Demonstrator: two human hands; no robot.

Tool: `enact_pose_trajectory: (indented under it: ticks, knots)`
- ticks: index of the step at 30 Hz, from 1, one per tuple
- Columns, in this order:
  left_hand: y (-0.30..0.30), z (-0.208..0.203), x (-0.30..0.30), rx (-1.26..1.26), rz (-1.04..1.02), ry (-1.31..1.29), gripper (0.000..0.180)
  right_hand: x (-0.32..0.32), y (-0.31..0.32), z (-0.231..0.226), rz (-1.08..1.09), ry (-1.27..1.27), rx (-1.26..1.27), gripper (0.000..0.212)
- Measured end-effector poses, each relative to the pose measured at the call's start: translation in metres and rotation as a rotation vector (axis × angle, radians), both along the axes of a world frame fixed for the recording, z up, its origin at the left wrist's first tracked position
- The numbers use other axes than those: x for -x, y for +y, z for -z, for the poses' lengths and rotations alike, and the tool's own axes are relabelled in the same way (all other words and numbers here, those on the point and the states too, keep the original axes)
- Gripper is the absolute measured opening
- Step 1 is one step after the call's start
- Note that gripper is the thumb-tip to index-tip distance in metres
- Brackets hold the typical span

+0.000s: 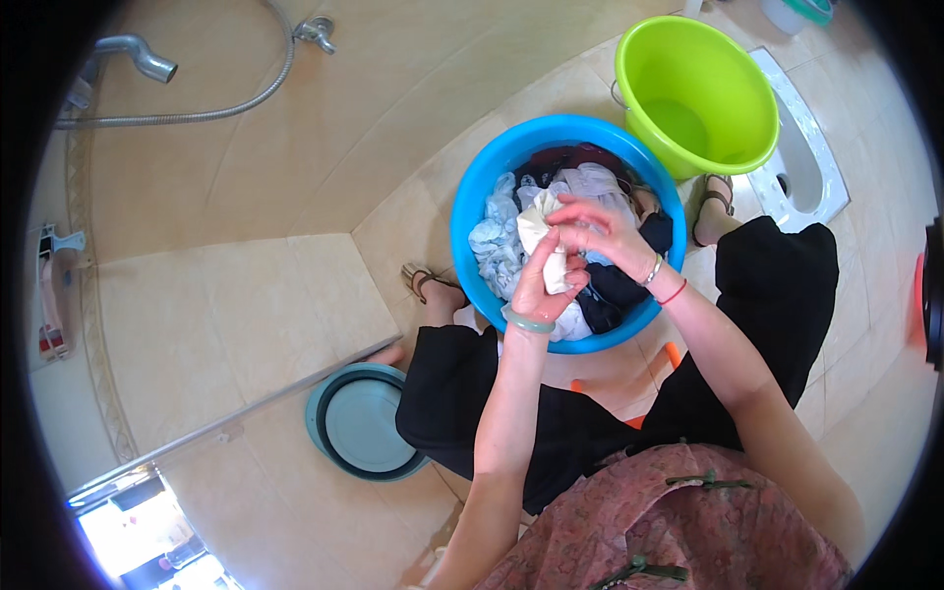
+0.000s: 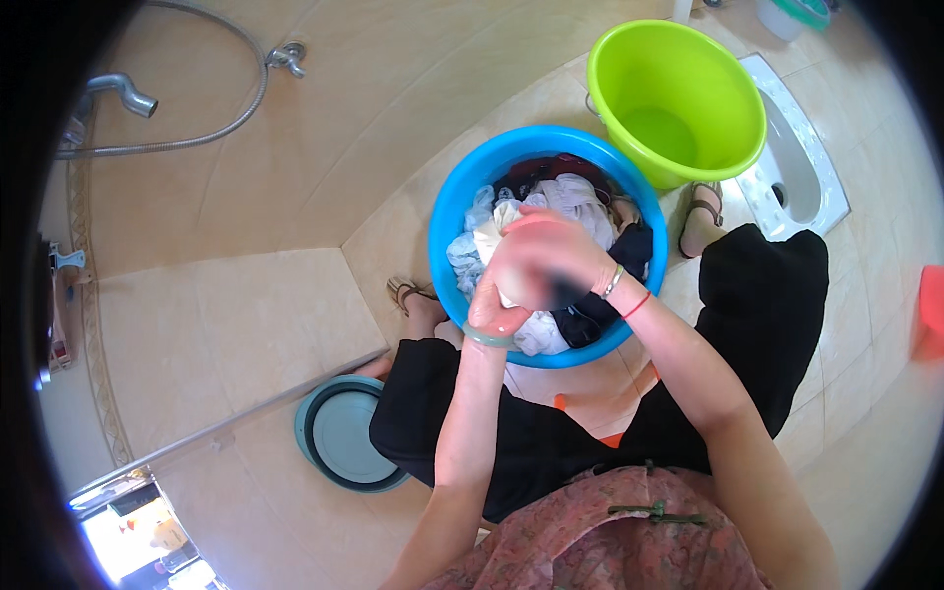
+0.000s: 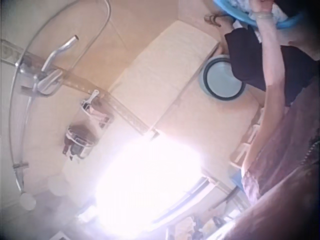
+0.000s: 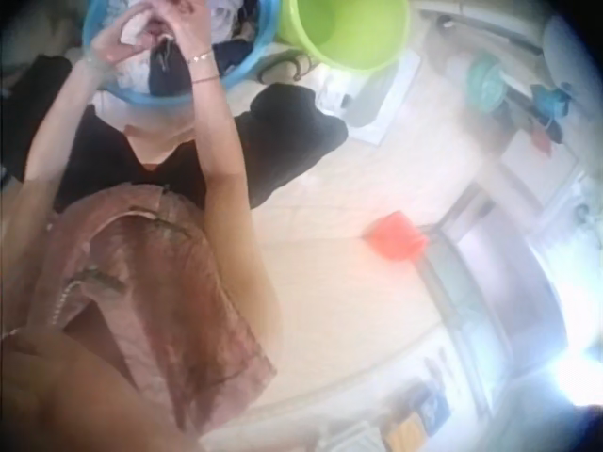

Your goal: The person moves an orange plastic stool and a green bucket to clear space, then sits on the stool. They proceed to hand-wash a load of mixed-color clothes in a blue basin filled with water, repeatedly submerging, scrubbing, and wringing the garments.

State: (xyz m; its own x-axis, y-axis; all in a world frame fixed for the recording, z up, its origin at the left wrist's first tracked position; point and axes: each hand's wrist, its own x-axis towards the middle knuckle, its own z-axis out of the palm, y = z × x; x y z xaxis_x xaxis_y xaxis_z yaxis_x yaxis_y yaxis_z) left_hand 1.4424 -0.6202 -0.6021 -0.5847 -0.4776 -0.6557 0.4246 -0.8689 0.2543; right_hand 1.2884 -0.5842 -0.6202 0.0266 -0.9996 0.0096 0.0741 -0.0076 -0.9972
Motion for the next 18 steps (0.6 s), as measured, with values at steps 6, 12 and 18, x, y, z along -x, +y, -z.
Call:
enact_pose_trajectory:
  ticks: [6, 12, 18]
  knots:
    - [0.002, -0.005, 0.017, -0.317, 0.074, 0.822, 0.033, -0.005, -0.002, -0.001, -0.008, -0.916, -0.165, 0.049]
    - [0.023, 0.006, 0.02, -0.35, 0.194, 0.962, 0.043, 0.001, -0.02, -0.025, -0.234, -1.051, -0.316, 0.017]
    - [0.015, -0.017, 0.005, -0.154, 0.297, 0.54, 0.042, 0.003, -0.031, -0.042, -0.158, -0.784, -0.301, 0.04]
